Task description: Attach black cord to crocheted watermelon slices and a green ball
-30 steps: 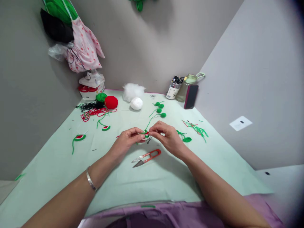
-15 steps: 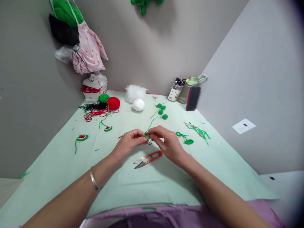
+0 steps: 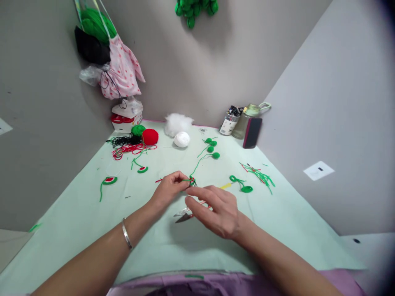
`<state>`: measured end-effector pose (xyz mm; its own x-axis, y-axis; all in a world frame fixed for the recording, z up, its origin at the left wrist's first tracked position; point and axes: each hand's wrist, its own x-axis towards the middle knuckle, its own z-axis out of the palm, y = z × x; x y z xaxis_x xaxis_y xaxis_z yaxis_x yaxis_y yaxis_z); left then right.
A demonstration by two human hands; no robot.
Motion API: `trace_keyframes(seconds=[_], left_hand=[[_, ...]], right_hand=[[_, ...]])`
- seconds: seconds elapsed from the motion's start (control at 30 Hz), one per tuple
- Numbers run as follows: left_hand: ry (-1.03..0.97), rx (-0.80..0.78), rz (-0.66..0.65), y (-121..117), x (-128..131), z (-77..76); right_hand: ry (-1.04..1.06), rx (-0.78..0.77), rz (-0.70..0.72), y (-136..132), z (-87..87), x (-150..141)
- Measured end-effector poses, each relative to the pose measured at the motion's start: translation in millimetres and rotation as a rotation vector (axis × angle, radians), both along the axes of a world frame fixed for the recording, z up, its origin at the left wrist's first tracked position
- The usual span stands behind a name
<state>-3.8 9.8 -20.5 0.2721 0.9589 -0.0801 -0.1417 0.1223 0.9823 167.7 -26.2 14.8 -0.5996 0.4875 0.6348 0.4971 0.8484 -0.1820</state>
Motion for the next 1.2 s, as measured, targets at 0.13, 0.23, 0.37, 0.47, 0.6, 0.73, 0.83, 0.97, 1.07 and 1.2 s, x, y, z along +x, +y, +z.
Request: trace_keyframes(seconds=[0.13,0.23,0.37,0.47,0.6,0.73,0.83,0.97,1.07,1.2], left_hand=[[-0.098,-0.042,0.016,0.3,-0.2,2.4],[-0.108,-0.071,0.051,1.6,1.2,4.4],[-0.136,-0.109,0.091,4.7,1.2,1.2],[-0.178,-0.114,0.062,4.7,-1.2,-0.8],[-0.299,-0.140,0.027,0.6,-3.6,3.2],[-0.297,-0.151,0.033,-3.4,-1.7,6.9],[-0.243,-0.120,-0.004,-4.6,1.0,6.3],[-0.161,-0.094,-0.032,-3.7,0.1,5.1],[-0.189,-0.092,0.059,-1.3,-4.7,6.6],[-0.394,-0.125,0.096,1.2,-11.3,14.1]], right_hand=[[0.161,-0.591,-0.011,-3.2,17.6,-2.5],[0.270,-1.228,0.239,-7.3,34.9,8.4],[0.397,-1.624,0.566,-13.8,48.1,34.5],[0.557,-1.534,0.578,-5.7,48.3,45.0],[0.777,-1.176,0.137,19.9,40.4,38.6],[0.664,-1.029,-0.129,36.1,24.8,25.6],[0.540,-1.087,-0.115,36.6,14.9,17.5],[0.492,-1.049,-0.157,34.0,13.7,13.8],[0.403,-0.952,-0.245,32.8,17.6,14.9],[0.202,-0.898,-0.259,30.6,18.5,14.3]])
